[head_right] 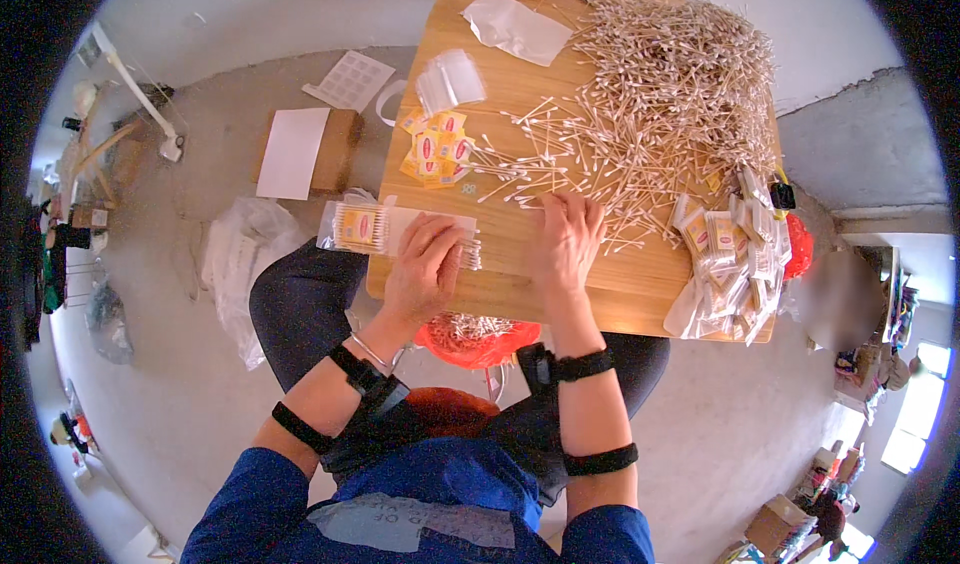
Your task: The person sits at a table and packs cotton swabs into small plastic bags. They pick up swabs from a pile on the table, insert them into a bag, and seal it. The person repeats this process multiple times, handling the swabs and bags by hand.
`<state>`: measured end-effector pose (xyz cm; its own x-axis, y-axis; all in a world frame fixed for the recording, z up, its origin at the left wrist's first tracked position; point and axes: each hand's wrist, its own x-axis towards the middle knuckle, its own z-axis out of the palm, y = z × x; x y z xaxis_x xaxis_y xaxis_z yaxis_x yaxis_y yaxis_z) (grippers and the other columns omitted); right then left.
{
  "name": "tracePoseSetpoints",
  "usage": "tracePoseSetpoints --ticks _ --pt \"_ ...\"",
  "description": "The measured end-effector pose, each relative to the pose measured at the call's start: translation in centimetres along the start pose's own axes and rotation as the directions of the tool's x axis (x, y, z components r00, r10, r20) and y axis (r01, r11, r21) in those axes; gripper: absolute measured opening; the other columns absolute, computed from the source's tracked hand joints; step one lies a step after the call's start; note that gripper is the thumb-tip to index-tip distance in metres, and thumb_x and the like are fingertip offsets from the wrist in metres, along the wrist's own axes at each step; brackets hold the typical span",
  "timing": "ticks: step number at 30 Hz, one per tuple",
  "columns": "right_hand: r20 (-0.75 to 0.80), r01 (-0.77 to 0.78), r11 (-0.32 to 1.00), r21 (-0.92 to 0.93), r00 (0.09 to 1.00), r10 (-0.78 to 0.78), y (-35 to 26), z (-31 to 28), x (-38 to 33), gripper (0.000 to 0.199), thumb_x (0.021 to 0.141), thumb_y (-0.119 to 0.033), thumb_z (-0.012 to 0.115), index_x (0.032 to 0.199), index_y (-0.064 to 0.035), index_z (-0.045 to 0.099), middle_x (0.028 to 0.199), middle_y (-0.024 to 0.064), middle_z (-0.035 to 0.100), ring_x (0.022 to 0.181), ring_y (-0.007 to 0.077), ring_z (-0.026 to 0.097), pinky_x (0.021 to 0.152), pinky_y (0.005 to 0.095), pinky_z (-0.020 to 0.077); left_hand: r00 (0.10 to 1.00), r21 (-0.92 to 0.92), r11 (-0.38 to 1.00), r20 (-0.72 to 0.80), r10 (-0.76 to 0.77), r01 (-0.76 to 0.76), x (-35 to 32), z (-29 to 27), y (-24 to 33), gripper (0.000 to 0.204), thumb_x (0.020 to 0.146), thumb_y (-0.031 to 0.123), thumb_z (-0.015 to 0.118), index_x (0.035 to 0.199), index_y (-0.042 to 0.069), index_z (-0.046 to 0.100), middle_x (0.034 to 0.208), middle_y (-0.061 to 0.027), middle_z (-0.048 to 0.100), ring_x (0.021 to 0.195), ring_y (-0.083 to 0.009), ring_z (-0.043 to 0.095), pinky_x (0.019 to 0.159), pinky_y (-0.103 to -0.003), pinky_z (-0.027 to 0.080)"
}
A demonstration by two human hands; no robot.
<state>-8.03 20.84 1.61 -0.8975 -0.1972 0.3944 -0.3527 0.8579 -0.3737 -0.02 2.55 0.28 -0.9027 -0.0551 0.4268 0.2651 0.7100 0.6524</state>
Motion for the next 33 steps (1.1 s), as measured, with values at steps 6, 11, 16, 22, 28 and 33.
tracePoseSetpoints --ticks 6,11,16,22,28,33 --pt "0.113 0.13 0.99 -0.062 0.986 -0.123 2.3 -0.5 2.3 0.017 0.077 -0.013 0.072 0.092 -0.0128 0.067 0.101 0.0035 0.059 0.103 0.0288 0.05 0.089 0.0439 0.0409 1.0 0.017 1.0 0.011 0.022 -0.022 0.2 -0.1 0.1 0.018 0.083 0.005 0.065 0.101 0.004 0.065 0.104 -0.0106 0.06 0.105 -0.0325 0.056 0.106 -0.047 0.042" --pt "0.218 0.179 0.984 -0.019 0.961 -0.17 1.8 -0.8 2.4 0.015 0.076 -0.016 0.073 0.088 -0.0132 0.066 0.101 0.0027 0.059 0.103 0.028 0.05 0.088 0.0436 0.0409 1.0 0.031 0.999 0.003 0.031 -0.031 0.1 -0.1 -0.1 0.017 0.084 0.007 0.066 0.101 0.004 0.065 0.103 -0.0104 0.06 0.103 -0.0325 0.057 0.106 -0.048 0.043" --pt "0.269 0.139 0.982 0.126 0.948 -0.169 -1.2 0.3 1.2 0.016 0.076 -0.018 0.074 0.088 -0.0132 0.065 0.099 0.0034 0.059 0.102 0.029 0.051 0.088 0.0444 0.0402 0.999 0.018 0.999 -0.006 0.031 -0.031 0.1 -0.1 -0.1 0.017 0.085 0.008 0.065 0.101 0.004 0.066 0.102 -0.0105 0.06 0.102 -0.0335 0.058 0.106 -0.048 0.043" --pt "0.233 0.045 0.989 0.14 0.969 -0.077 -2.0 0.6 1.4 0.014 0.078 -0.017 0.072 0.089 -0.0126 0.065 0.099 0.0051 0.059 0.102 0.0314 0.05 0.087 0.0451 0.0397 1.0 0.01 1.0 -0.008 0.015 -0.015 0.1 -0.1 0.1 0.017 0.084 0.007 0.065 0.1 0.003 0.065 0.102 -0.0105 0.06 0.102 -0.0341 0.058 0.106 -0.048 0.043" --pt "-0.021 0.036 0.999 -0.004 0.999 -0.036 1.0 -0.1 2.1 0.016 0.077 -0.015 0.073 0.092 -0.0118 0.067 0.098 0.0067 0.059 0.1 0.032 0.051 0.088 0.0451 0.0411 1.0 0.0 1.0 -0.005 0.02 -0.02 0.2 0.0 0.0 0.014 0.084 0.006 0.065 0.098 0.003 0.064 0.1 -0.0103 0.06 0.101 -0.0326 0.056 0.106 -0.047 0.043" --pt "0.107 0.092 0.993 0.073 0.989 -0.099 -1.6 -1.3 -0.5 0.02 0.075 -0.015 0.075 0.093 -0.0085 0.068 0.095 0.0066 0.06 0.097 0.0317 0.054 0.085 0.045 0.0435 0.999 0.016 1.0 -0.022 0.026 -0.025 0.1 -0.2 0.1 0.015 0.084 0.006 0.065 0.098 0.003 0.065 0.1 -0.0104 0.06 0.102 -0.032 0.057 0.106 -0.047 0.043"
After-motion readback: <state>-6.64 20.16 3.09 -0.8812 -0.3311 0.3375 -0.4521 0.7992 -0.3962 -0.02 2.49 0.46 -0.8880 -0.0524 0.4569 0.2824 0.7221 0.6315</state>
